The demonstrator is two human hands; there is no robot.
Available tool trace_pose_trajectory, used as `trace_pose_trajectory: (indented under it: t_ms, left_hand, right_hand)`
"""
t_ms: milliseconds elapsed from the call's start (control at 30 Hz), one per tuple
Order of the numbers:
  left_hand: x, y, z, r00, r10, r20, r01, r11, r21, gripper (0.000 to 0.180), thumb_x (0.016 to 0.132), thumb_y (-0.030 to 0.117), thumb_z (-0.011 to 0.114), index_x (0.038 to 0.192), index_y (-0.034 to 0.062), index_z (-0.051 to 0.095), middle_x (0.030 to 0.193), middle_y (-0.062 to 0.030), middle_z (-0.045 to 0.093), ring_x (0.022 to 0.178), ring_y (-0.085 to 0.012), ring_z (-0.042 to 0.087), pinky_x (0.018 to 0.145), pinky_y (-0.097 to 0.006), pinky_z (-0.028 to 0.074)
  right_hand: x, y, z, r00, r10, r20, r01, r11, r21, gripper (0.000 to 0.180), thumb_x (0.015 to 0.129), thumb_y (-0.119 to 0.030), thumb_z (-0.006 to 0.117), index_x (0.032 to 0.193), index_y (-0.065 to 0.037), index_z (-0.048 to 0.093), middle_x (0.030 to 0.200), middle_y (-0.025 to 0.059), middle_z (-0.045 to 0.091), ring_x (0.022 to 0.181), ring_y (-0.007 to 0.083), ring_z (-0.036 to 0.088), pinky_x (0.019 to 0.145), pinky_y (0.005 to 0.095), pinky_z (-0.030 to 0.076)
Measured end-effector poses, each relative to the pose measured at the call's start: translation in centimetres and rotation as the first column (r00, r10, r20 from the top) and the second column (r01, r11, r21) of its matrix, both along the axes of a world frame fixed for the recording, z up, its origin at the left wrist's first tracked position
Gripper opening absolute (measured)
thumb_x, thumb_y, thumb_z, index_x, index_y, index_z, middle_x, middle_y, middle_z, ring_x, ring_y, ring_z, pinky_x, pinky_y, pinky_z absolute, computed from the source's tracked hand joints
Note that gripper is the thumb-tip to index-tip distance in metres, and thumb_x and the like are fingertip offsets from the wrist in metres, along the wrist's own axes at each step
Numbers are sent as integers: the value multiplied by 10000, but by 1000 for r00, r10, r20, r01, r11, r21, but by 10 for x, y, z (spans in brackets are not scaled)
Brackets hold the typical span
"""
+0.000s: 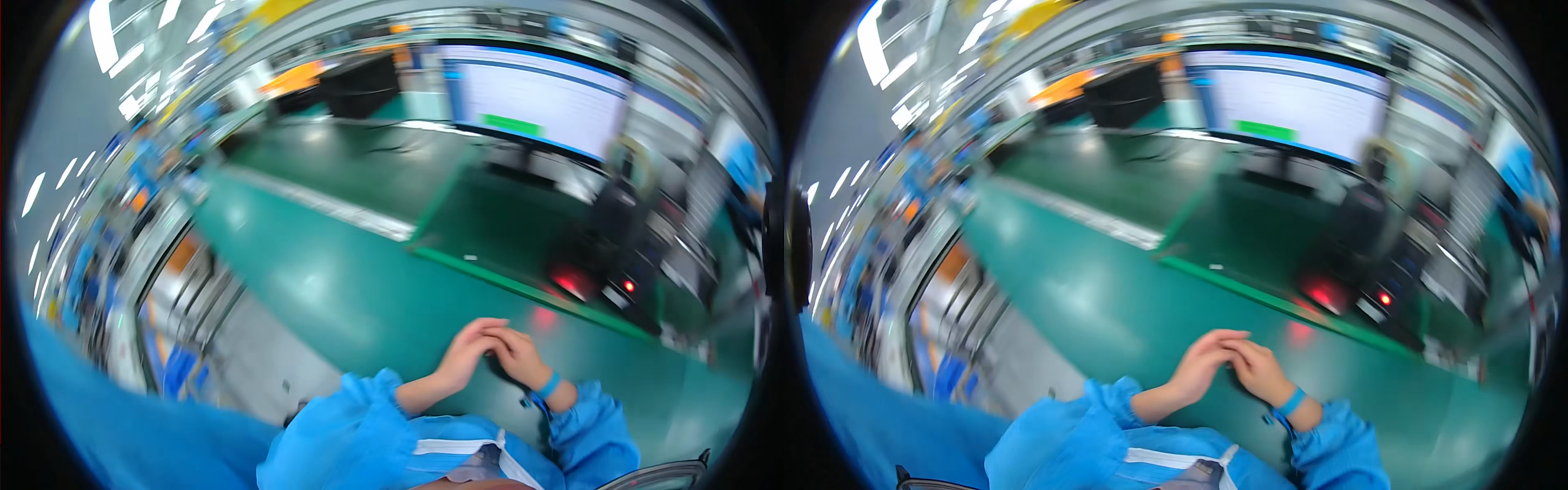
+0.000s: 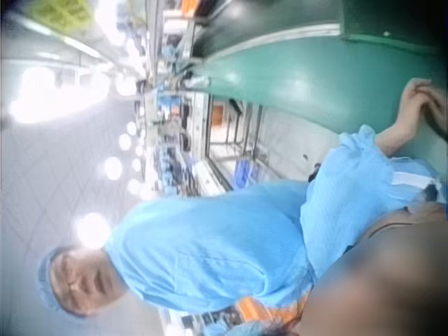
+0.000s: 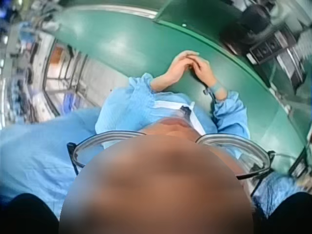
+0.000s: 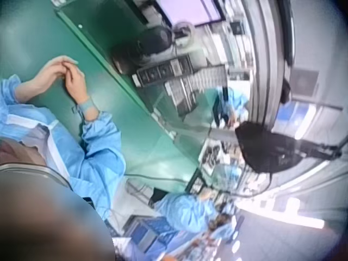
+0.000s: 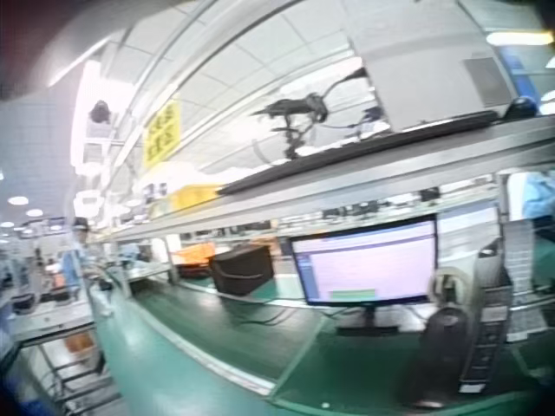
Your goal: The person operates a label printer to produce a strip of printed labels. They then manually roll the strip into a cylinder and secure it with clear adhesive tape. The person handles the roll and tape by hand on a green factory workbench.
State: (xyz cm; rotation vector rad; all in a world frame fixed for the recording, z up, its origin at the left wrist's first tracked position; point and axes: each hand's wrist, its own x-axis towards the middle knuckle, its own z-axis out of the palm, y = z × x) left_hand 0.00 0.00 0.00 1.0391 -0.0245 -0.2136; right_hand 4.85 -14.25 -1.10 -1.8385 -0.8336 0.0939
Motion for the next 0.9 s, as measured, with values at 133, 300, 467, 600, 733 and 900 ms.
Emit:
trace_pose_trajectory:
  t_ms: [133,300,467,600,733,900]
  left_hand:
    - [37,-39,16,988,-131,84,135,990,-50,449,789,51,468,1227,2,380,1294,-134,379,1137,-237,432,959,-366,346]
    - [3,-49,14,985,-175,-13,174,984,-31,489,787,58,462,1259,17,344,1337,-135,325,1151,-292,423,956,-407,346]
    - [-2,-51,16,985,-167,40,163,982,91,480,827,75,449,1290,36,330,1388,-134,268,1150,-273,428,944,-376,355]
    - [0,-52,10,988,45,145,-66,988,142,424,878,119,408,1291,46,340,1384,-124,290,1115,-231,457,925,-343,368]
    - [7,-36,11,961,203,189,-223,970,93,380,897,147,383,1266,53,368,1343,-109,356,1048,-196,491,898,-325,380]
    - [13,-11,-6,893,282,351,-381,888,256,346,894,137,382,1224,37,415,1284,-95,413,991,-171,505,867,-301,395]
  right_hand:
    - [29,-44,4,951,-143,275,151,989,-6,225,746,-18,495,935,-94,590,874,106,611,802,281,598,689,367,484]
    - [-7,-66,0,919,-205,337,270,950,-158,172,762,-59,505,902,-117,585,881,73,615,789,230,593,696,348,456]
    - [-1,-67,-7,860,-436,265,399,898,184,145,777,-69,558,922,-71,553,597,79,516,532,240,540,472,334,414]
    - [-5,-68,-4,862,-503,60,493,861,127,259,803,-84,580,1044,-65,486,565,57,472,484,151,479,483,287,395]
    - [-7,-72,6,846,-530,67,500,829,252,238,795,-65,582,1016,-47,496,632,47,511,549,146,519,535,272,430]
    - [41,-110,94,507,-785,355,515,606,606,109,760,26,549,856,-23,530,776,39,497,623,86,449,554,212,376]
